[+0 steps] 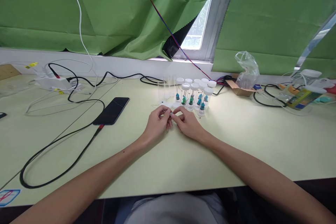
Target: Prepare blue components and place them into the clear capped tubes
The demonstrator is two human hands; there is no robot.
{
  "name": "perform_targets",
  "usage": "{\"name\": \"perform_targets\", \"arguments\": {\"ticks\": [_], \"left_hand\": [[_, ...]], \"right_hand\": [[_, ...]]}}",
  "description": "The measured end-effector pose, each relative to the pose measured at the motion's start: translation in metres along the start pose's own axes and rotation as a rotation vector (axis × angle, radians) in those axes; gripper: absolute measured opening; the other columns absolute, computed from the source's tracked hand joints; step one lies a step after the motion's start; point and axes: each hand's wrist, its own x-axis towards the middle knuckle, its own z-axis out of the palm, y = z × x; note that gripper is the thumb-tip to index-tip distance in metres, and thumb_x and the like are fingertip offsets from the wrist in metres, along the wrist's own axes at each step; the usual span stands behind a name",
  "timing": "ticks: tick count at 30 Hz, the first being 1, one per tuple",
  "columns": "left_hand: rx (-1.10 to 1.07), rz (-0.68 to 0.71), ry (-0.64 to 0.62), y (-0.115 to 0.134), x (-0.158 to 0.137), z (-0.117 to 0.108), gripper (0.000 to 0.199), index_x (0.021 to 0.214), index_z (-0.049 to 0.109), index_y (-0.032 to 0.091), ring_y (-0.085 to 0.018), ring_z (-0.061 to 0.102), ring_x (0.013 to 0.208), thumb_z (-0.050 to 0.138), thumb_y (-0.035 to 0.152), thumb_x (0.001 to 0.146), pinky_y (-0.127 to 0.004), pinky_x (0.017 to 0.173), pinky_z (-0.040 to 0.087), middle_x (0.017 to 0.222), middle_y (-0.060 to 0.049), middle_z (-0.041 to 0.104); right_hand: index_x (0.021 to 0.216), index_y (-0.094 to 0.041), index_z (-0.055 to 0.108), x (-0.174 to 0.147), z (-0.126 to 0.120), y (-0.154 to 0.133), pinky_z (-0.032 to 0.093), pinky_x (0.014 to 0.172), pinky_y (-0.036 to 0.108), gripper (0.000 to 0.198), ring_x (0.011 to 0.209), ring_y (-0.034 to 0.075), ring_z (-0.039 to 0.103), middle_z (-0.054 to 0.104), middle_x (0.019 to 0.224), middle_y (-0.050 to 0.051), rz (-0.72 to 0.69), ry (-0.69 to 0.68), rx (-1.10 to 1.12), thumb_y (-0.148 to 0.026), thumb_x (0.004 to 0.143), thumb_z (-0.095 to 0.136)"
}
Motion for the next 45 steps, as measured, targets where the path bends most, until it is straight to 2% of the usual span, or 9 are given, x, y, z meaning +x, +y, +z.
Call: {"name": "perform_targets", "arguments": {"ticks": [8,13,18,22,26,33,40,42,45], "left_hand": [[0.0,-0.012,-0.002,0.0006,0.0001,-0.0001,0.02,0.082,0.056,0.02,-0.013,0.054,0.049,0.058,0.038,0.088,-0.025,0.049,0.044,0.058,0.002,0.058],[0.016,-0.006,-0.012,-0.0008,0.0,-0.0006,0.02,0.08,0.056,0.02,-0.013,0.054,0.048,0.056,0.037,0.089,-0.026,0.049,0.044,0.056,0.001,0.057],[0.002,-0.024,-0.031,-0.001,0.0,-0.0009,0.02,0.079,0.056,0.019,-0.014,0.055,0.048,0.056,0.036,0.089,-0.026,0.048,0.043,0.055,0.0,0.057],[-0.016,-0.031,-0.02,-0.0018,0.0012,-0.0009,0.019,0.08,0.056,0.019,-0.014,0.056,0.049,0.057,0.035,0.089,-0.025,0.048,0.043,0.056,0.0,0.057],[-0.027,-0.037,0.0,-0.0022,0.0018,-0.0006,0.018,0.081,0.057,0.019,-0.013,0.056,0.05,0.057,0.036,0.088,-0.025,0.049,0.044,0.058,0.0,0.059],[-0.05,-0.034,-0.006,-0.0024,0.0013,-0.0006,0.018,0.081,0.056,0.019,-0.014,0.056,0.048,0.059,0.035,0.087,-0.025,0.047,0.043,0.057,0.0,0.058],[-0.058,-0.023,-0.028,-0.0021,0.0014,-0.001,0.02,0.08,0.057,0.018,-0.013,0.057,0.049,0.06,0.036,0.087,-0.025,0.048,0.044,0.059,-0.001,0.06],[-0.059,-0.021,-0.029,-0.0019,0.0013,-0.0009,0.021,0.08,0.057,0.018,-0.013,0.056,0.049,0.059,0.037,0.088,-0.025,0.048,0.044,0.058,-0.001,0.059],[-0.06,-0.019,-0.012,-0.0016,0.0012,-0.0009,0.021,0.079,0.057,0.018,-0.013,0.056,0.049,0.058,0.038,0.088,-0.025,0.047,0.044,0.057,0.0,0.058]], "right_hand": [[0.097,-0.021,0.05,0.0002,0.0013,0.0034,0.028,0.052,0.023,0.022,0.045,0.011,0.039,0.044,0.047,-0.01,-0.05,-0.004,-0.009,-0.043,0.091,0.052],[0.08,-0.02,0.053,0.002,0.0007,0.0021,0.03,0.053,0.025,0.029,0.047,0.012,0.04,0.049,0.05,-0.006,-0.058,-0.023,-0.058,-0.044,0.095,0.045],[0.067,-0.02,0.047,0.003,0.0009,0.0016,0.031,0.054,0.026,0.038,0.05,0.012,0.042,0.049,0.051,-0.003,-0.069,-0.027,-0.086,-0.04,0.098,0.04],[0.082,-0.02,0.054,0.0013,0.0006,0.0013,0.03,0.053,0.025,0.031,0.047,0.012,0.041,0.049,0.05,-0.005,-0.03,-0.043,-0.048,-0.044,0.097,0.041],[0.097,-0.021,0.052,-0.0006,0.0011,0.0026,0.029,0.052,0.023,0.025,0.046,0.011,0.04,0.045,0.047,-0.009,-0.028,-0.02,-0.016,-0.046,0.092,0.051],[0.088,-0.021,0.051,0.0015,0.0022,0.0056,0.028,0.052,0.024,0.022,0.045,0.01,0.038,0.045,0.047,-0.009,-0.07,0.0,-0.036,-0.042,0.093,0.051],[0.067,-0.02,0.047,0.0034,0.0018,0.0033,0.03,0.054,0.026,0.038,0.05,0.012,0.042,0.048,0.051,-0.003,-0.078,-0.007,-0.088,-0.04,0.099,0.039],[0.07,-0.02,0.049,0.003,0.0018,0.0031,0.031,0.054,0.026,0.038,0.049,0.012,0.042,0.049,0.051,-0.003,-0.062,-0.016,-0.068,-0.041,0.099,0.037],[0.089,-0.02,0.055,0.0017,0.0018,0.0032,0.03,0.052,0.025,0.028,0.046,0.011,0.04,0.048,0.049,-0.007,-0.032,-0.007,-0.03,-0.045,0.096,0.044]]}}
